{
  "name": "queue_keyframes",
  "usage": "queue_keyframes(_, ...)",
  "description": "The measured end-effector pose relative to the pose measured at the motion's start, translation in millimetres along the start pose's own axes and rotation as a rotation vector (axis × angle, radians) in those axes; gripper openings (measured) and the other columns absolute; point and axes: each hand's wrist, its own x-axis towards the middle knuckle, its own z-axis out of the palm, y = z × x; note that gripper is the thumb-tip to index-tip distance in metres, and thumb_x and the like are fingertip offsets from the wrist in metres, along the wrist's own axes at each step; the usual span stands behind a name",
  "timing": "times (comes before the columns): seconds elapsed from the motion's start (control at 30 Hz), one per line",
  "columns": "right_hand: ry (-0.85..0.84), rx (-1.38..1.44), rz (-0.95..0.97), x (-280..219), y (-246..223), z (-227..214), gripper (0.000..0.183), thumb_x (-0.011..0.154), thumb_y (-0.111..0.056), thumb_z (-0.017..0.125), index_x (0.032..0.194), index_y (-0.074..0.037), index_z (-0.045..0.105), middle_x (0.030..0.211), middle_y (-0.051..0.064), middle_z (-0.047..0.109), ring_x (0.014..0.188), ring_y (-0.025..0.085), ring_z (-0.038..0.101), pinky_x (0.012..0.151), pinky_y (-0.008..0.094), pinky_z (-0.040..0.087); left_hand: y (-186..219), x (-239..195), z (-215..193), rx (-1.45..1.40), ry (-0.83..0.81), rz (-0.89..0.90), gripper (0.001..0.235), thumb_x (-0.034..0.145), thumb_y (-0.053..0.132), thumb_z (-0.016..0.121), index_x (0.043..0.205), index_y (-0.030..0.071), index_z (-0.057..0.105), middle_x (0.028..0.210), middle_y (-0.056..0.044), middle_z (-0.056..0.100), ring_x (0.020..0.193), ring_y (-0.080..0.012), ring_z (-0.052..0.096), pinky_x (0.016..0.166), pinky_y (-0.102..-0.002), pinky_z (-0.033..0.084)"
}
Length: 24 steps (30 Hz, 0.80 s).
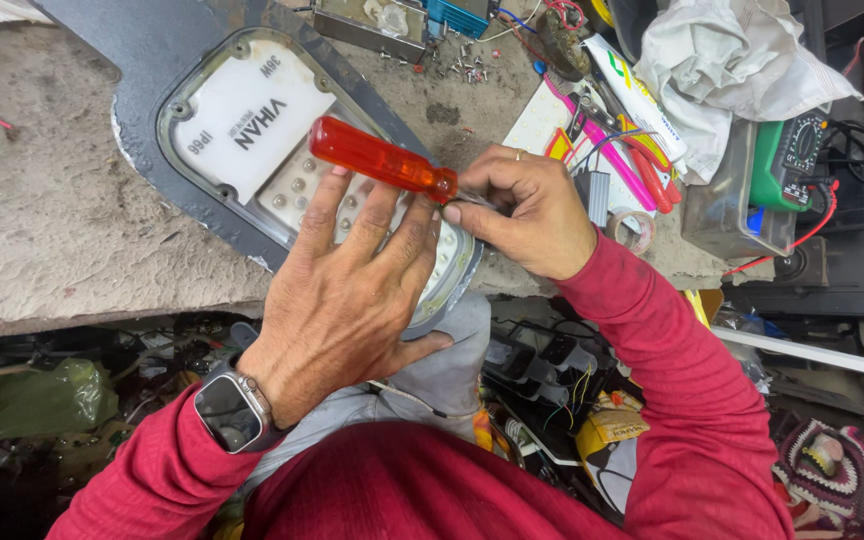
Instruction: The person uses a screwdriver to loosen screws around the perimeter of an LED street light fixture. They then apply a sealant from a tube along the edge of the fixture.
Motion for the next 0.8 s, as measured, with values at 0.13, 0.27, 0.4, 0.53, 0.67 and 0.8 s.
queue_keyframes(0.13, -0.037, 0.255, 0.089, -1, 2, -1, 0.03, 0.096, -0.008, 0.076, 0.122, 0.003, 0.065, 0.104, 0.001, 0.068, 0.087, 0.001, 0.064, 0.074, 0.016, 0.052, 1, 0, 0, -0.047, -0.013, -0.013, 0.101, 0.064, 0.073, 0.074, 0.133, 0.0, 0.064, 0.147, -0.015, 0.056, 0.143, -0.0352, 0.041, 0.119, -0.061, 0.022)
queue_keyframes(0.27, 0.1, 0.143, 0.216, -6, -7, -21, 0.034, 0.095, -0.015, 0.074, 0.125, 0.0, 0.066, 0.085, 0.004, 0.065, 0.059, 0.003, 0.049, 0.051, 0.018, 0.037, 2, -1, 1, -0.014, -0.027, -0.012, 0.104, 0.065, 0.074, 0.072, 0.136, 0.0, 0.062, 0.149, -0.016, 0.054, 0.143, -0.0355, 0.041, 0.119, -0.06, 0.023)
queue_keyframes(0.4, 0.408, 0.641, -0.105, -20, -20, -33, 0.03, 0.107, -0.014, 0.076, 0.122, 0.005, 0.058, 0.097, 0.009, 0.065, 0.071, 0.011, 0.056, 0.064, 0.024, 0.045, 2, 0, 1, 0.001, -0.041, -0.013, 0.104, 0.065, 0.075, 0.071, 0.138, 0.001, 0.061, 0.151, -0.015, 0.052, 0.143, -0.0347, 0.041, 0.119, -0.059, 0.023)
queue_keyframes(0.53, 0.564, 0.431, -0.337, -32, -30, -24, 0.032, 0.11, -0.014, 0.074, 0.127, 0.002, 0.052, 0.097, 0.014, 0.069, 0.084, 0.021, 0.067, 0.082, 0.036, 0.06, 4, 2, 1, -0.009, -0.074, -0.027, 0.106, 0.063, 0.076, 0.071, 0.139, 0.002, 0.06, 0.152, -0.015, 0.05, 0.143, -0.0344, 0.041, 0.119, -0.059, 0.023)
queue_keyframes(0.67, 0.575, 0.294, -0.362, -39, -28, -3, 0.028, 0.115, -0.01, 0.069, 0.125, -0.001, 0.045, 0.101, 0.02, 0.072, 0.09, 0.026, 0.075, 0.088, 0.042, 0.068, 4, 4, 0, -0.003, -0.072, -0.025, 0.107, 0.062, 0.076, 0.071, 0.141, 0.005, 0.059, 0.151, -0.015, 0.05, 0.142, -0.0343, 0.041, 0.118, -0.059, 0.023)
queue_keyframes(0.8, 0.547, 0.291, -0.361, -40, -19, 2, 0.029, 0.116, -0.008, 0.067, 0.128, -0.001, 0.041, 0.101, 0.023, 0.073, 0.091, 0.028, 0.077, 0.087, 0.04, 0.066, 4, 3, 1, 0.012, -0.088, -0.032, 0.111, 0.062, 0.077, 0.07, 0.144, 0.003, 0.057, 0.151, -0.013, 0.05, 0.143, -0.0331, 0.041, 0.119, -0.058, 0.023)
